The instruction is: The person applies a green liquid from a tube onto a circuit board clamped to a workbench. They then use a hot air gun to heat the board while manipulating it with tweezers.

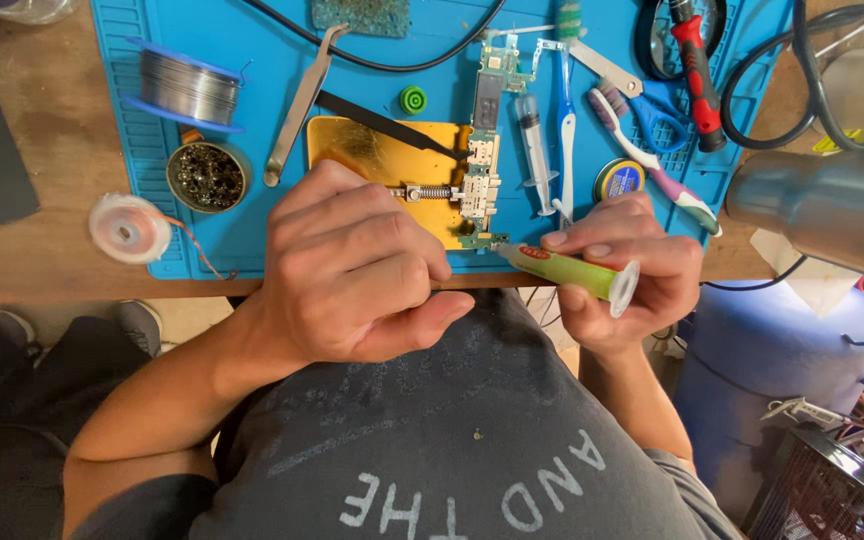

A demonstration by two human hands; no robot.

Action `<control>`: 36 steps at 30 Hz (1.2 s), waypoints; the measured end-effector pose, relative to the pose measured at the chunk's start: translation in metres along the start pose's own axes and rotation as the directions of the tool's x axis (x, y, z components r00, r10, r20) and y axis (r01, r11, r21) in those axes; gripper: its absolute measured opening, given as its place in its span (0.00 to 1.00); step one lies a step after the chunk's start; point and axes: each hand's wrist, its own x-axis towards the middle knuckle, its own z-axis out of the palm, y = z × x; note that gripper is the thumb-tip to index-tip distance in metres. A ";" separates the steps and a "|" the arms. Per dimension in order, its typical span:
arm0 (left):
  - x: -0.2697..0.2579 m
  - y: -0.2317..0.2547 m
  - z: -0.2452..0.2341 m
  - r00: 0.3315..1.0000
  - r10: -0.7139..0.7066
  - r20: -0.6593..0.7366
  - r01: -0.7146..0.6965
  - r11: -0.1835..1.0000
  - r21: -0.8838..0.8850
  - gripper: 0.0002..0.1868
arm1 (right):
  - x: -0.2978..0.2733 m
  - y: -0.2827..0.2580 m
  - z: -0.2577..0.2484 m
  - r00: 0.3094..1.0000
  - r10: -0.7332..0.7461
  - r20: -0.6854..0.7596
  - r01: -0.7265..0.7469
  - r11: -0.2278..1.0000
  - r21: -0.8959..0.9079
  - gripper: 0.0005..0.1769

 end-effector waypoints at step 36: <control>0.002 0.000 0.000 1.000 0.001 0.005 -0.001 1.000 -0.003 0.25 | 0.002 0.003 0.003 0.992 -0.120 0.024 0.121 0.992 -0.039 0.19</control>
